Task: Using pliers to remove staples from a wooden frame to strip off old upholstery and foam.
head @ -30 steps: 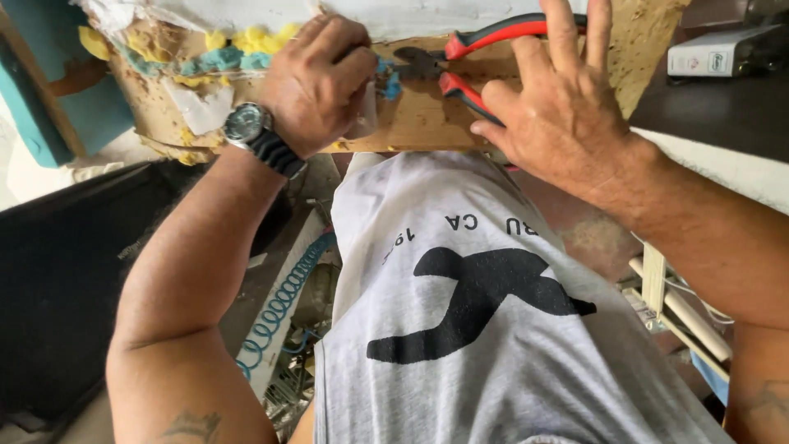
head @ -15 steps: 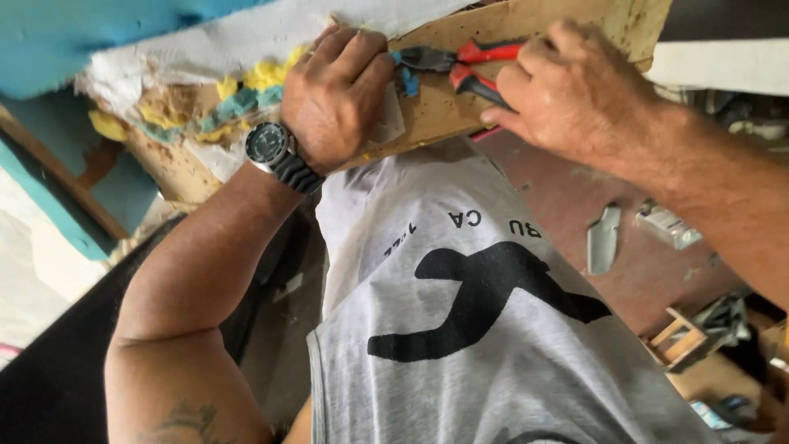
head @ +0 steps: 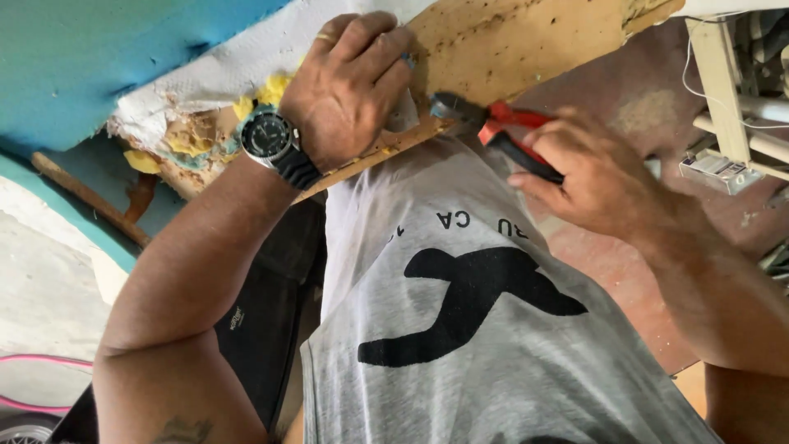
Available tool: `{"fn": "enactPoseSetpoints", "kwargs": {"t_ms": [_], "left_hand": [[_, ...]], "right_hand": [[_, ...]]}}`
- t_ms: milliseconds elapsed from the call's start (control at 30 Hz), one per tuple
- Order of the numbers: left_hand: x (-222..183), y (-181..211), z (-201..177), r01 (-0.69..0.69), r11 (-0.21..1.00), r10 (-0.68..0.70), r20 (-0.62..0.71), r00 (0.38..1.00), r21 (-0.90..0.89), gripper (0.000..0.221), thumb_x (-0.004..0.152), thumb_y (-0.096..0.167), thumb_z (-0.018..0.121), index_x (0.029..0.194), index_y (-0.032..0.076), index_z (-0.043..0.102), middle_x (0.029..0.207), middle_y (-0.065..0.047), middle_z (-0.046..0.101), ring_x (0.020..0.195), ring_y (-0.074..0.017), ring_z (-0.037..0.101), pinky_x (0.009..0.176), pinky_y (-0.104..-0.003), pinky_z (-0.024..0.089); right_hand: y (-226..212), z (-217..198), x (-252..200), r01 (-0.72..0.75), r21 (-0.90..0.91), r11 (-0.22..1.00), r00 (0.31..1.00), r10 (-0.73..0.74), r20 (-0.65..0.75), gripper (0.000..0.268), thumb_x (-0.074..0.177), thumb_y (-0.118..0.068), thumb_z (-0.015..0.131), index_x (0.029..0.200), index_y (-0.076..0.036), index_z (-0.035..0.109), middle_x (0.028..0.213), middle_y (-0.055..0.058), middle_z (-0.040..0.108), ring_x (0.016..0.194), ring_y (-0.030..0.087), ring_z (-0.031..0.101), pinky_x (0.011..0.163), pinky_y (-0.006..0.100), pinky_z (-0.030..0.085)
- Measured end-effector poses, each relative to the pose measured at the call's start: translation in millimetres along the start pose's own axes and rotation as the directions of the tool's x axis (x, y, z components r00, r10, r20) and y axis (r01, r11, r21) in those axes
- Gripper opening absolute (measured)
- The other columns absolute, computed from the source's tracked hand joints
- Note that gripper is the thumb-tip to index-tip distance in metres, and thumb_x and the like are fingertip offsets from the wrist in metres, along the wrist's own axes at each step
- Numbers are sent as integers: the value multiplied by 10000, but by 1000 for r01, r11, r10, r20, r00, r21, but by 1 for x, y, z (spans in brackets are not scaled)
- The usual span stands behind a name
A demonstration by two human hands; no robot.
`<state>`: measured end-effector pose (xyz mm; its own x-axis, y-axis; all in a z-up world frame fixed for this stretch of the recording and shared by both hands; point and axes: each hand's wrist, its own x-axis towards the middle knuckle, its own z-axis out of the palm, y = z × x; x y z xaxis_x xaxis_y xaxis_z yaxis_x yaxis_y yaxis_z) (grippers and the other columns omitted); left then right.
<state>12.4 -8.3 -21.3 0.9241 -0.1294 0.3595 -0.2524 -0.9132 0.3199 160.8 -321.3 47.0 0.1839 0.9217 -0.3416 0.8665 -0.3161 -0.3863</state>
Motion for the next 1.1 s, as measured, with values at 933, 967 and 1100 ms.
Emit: {"fn": "enactPoseSetpoints", "kwargs": {"t_ms": [933,967,1100], "left_hand": [[-23,-7,-6,-181,981,176,-73,982,-64,50,987,49,762,944,30,779,1178,-223,747,1139,-384,718,901,-475,670],[-22,-8,-6,-203,977,197,-77,977,-72,50,987,49,762,944,30,779,1178,-223,747,1139,-384,718,901,-475,670],[-22,-12,-3,-206,969,191,-110,975,-138,98,1025,49,731,959,8,791,1207,-237,720,1165,-437,672,947,-585,614]], "right_hand": [[-32,-35,40,81,-853,516,958,-277,-77,418,1357,-230,693,956,-122,643,946,118,527,1226,508,650,1050,667,432],[-33,-29,38,62,-854,516,963,-256,-85,418,1357,-230,693,956,-122,643,946,118,527,1226,508,650,1050,667,432],[-57,-9,34,-60,-834,548,974,-151,-169,221,1205,-116,708,993,-133,652,944,107,512,1204,548,640,1028,666,438]]}}
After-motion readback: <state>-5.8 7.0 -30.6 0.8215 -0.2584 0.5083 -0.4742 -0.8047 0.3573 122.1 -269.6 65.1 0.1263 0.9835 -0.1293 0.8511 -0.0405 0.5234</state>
